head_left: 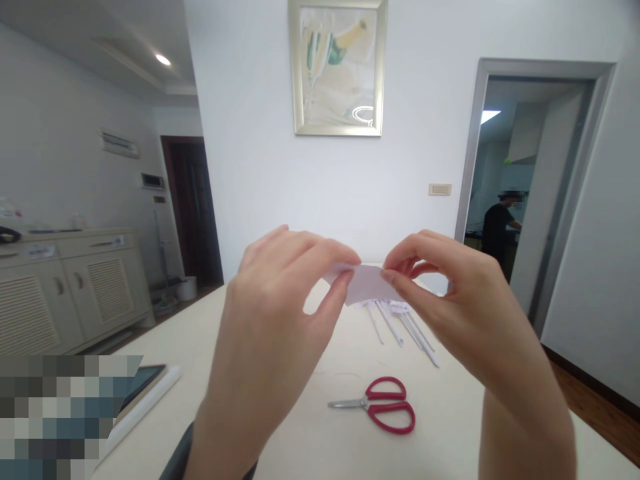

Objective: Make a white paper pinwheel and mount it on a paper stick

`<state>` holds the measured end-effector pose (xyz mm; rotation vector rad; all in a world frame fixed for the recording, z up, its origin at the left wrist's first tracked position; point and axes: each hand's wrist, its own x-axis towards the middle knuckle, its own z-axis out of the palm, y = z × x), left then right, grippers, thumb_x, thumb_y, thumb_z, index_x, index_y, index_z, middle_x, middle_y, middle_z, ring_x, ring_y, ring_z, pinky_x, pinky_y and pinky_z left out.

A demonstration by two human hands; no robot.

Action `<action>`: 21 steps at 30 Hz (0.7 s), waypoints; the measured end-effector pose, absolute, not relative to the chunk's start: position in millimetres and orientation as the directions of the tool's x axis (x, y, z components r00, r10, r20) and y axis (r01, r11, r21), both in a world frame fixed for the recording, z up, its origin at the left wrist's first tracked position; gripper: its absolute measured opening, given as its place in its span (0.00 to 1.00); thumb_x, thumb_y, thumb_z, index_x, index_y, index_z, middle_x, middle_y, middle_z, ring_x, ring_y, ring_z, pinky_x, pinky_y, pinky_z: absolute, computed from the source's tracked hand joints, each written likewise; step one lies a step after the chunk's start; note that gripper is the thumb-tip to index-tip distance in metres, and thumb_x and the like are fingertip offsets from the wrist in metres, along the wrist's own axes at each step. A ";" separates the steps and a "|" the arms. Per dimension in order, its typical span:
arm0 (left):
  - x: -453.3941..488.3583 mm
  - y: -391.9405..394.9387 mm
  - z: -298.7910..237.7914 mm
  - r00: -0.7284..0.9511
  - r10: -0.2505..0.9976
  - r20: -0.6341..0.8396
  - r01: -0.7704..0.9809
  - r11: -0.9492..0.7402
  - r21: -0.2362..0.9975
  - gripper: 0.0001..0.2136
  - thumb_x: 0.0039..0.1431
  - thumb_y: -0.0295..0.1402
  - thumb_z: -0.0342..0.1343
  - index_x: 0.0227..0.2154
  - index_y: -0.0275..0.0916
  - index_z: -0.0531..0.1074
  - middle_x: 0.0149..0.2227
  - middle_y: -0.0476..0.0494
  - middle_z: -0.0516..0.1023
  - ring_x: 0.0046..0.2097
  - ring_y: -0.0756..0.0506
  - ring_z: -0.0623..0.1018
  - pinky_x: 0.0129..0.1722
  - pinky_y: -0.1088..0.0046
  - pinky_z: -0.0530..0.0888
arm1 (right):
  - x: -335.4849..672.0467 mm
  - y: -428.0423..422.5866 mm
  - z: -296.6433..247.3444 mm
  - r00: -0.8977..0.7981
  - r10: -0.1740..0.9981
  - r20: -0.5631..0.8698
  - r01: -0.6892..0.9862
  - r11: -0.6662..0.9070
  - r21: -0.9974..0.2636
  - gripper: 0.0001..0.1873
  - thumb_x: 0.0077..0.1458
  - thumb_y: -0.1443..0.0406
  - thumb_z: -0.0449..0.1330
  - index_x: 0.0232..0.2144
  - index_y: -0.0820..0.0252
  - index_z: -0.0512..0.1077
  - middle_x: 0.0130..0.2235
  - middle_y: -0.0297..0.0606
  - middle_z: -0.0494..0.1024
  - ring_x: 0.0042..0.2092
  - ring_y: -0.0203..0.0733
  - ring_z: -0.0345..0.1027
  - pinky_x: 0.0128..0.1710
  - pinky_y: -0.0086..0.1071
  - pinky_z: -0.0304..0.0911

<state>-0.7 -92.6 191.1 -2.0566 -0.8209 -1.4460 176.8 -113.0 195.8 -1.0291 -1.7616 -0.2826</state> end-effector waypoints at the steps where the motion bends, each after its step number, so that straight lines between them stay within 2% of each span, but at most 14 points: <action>1: -0.7 -92.1 191.3 0.268 0.179 0.946 0.729 -0.680 -0.078 0.06 0.59 0.25 0.54 0.34 0.44 0.72 0.40 0.49 0.77 0.46 0.44 0.75 0.51 0.63 0.69 | 176.1 -112.8 195.4 -0.104 0.509 0.854 0.764 0.591 -0.259 0.08 0.57 0.72 0.58 0.27 0.56 0.70 0.31 0.30 0.72 0.35 0.36 0.66 0.33 0.32 0.62; 3: 0.7 -90.5 191.7 0.285 0.186 0.940 0.747 -0.657 -0.097 0.07 0.59 0.25 0.53 0.32 0.44 0.73 0.44 0.46 0.76 0.50 0.42 0.73 0.52 0.59 0.67 | 174.5 -111.9 194.9 -0.110 0.514 0.851 0.786 0.569 -0.242 0.08 0.57 0.71 0.58 0.27 0.56 0.70 0.31 0.31 0.72 0.34 0.36 0.66 0.31 0.32 0.61; 5: 3.0 -88.5 192.1 0.297 0.210 0.932 0.740 -0.667 -0.085 0.07 0.59 0.26 0.53 0.31 0.44 0.73 0.44 0.46 0.75 0.49 0.42 0.73 0.52 0.58 0.67 | 172.7 -110.9 194.5 -0.129 0.521 0.844 0.791 0.568 -0.229 0.08 0.57 0.71 0.58 0.27 0.56 0.70 0.31 0.31 0.71 0.34 0.36 0.66 0.30 0.31 0.60; 10: 6.9 -84.9 192.0 0.322 0.271 0.907 0.674 -0.739 -0.018 0.06 0.59 0.26 0.53 0.31 0.42 0.73 0.36 0.49 0.76 0.41 0.46 0.74 0.48 0.64 0.69 | 169.2 -108.9 193.1 -0.168 0.526 0.834 0.782 0.585 -0.213 0.08 0.58 0.70 0.57 0.28 0.56 0.69 0.32 0.29 0.71 0.34 0.34 0.66 0.31 0.30 0.60; 16: 6.7 -82.7 192.6 0.282 0.350 0.893 0.588 -0.799 0.127 0.05 0.58 0.27 0.55 0.30 0.42 0.73 0.35 0.51 0.76 0.39 0.46 0.74 0.39 0.70 0.70 | 169.3 -109.0 193.0 -0.156 0.521 0.839 0.756 0.609 -0.237 0.07 0.57 0.71 0.57 0.28 0.56 0.70 0.32 0.30 0.72 0.35 0.34 0.66 0.29 0.29 0.61; 21: 7.3 -80.2 194.0 0.263 0.357 0.896 0.573 -0.805 0.153 0.04 0.57 0.26 0.56 0.30 0.41 0.74 0.35 0.52 0.76 0.39 0.49 0.74 0.39 0.72 0.70 | 166.9 -108.5 192.6 -0.131 0.493 0.860 0.753 0.614 -0.237 0.07 0.57 0.72 0.56 0.29 0.56 0.70 0.33 0.32 0.73 0.37 0.37 0.67 0.32 0.30 0.63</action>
